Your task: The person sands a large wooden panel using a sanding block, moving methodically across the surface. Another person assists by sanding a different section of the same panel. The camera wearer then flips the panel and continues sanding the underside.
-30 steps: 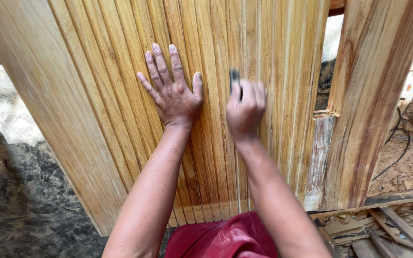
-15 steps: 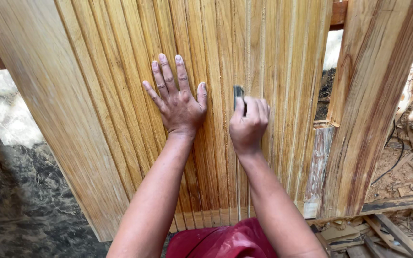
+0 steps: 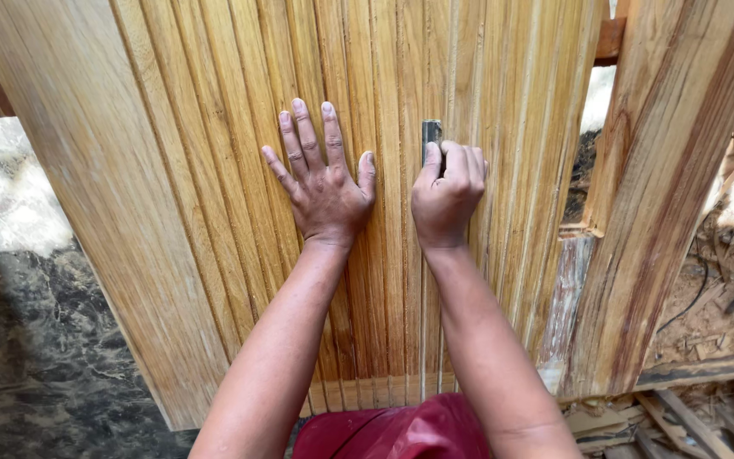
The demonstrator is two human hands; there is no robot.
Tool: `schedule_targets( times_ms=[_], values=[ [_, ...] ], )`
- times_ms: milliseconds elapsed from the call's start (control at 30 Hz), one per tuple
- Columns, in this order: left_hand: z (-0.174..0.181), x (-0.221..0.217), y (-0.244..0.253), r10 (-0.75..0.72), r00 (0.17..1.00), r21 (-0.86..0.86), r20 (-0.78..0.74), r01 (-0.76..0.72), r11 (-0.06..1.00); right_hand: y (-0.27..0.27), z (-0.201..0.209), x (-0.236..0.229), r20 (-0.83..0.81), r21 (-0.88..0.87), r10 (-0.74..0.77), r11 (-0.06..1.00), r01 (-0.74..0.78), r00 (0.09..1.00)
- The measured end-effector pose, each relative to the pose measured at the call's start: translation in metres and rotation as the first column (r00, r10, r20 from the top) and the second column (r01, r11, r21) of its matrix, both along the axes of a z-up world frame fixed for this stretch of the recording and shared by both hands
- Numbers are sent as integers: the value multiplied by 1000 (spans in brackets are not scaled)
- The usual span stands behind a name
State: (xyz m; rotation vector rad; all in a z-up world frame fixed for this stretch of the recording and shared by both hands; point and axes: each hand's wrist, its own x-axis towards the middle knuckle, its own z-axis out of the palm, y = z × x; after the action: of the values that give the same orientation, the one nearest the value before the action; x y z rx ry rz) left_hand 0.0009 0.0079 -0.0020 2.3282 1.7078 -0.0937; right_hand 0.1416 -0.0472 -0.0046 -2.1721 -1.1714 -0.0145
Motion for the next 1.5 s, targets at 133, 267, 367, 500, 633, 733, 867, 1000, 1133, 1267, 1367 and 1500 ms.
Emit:
schedule_targets(
  times_ms=[133,267,367,500,633,733,867,1000,1133,1267,1367,1500],
  values=[
    [2,0,-1,-7,1000,1,0,7,1000,80,-31,35,13,48,-4,999,4,1000],
    [3,-2,-1,-2,1000,2,4,2,1000,123,-36,50,171,140,27,989,-51,985],
    [4,2,1,-6,1000,0,9,6,1000,44,12,10,19,30,34,999,-34,999],
    [5,0,0,6,1000,0,28,-6,1000,18,38,-13,57,-2,10,1000,-10,998],
    [2,-2,-3,5,1000,9,22,-5,1000,76,10,6,114,44,-7,999,2,993],
    [3,0,-1,-9,1000,33,24,8,999,68,4,5,99,19,8,1000,-9,995],
    [0,-2,-3,-9,999,44,35,8,999,-13,16,-31,42,-13,14,1000,-14,999],
    [-2,-3,-1,-16,999,30,29,16,999,22,-7,-14,148,-8,33,999,-32,989],
    [-2,-2,-1,-7,1000,24,29,6,1000,43,-14,-4,84,2,-14,1000,13,996],
    [0,-2,-2,-14,999,26,30,14,1000,7,8,-21,73,-42,15,999,-12,997],
    [1,0,1,-9,999,14,44,9,1000,32,7,-9,103,-23,33,999,-31,994],
    [3,-1,-1,-11,1000,6,29,11,1000,74,-5,11,149,31,20,999,-24,989]
  ],
)
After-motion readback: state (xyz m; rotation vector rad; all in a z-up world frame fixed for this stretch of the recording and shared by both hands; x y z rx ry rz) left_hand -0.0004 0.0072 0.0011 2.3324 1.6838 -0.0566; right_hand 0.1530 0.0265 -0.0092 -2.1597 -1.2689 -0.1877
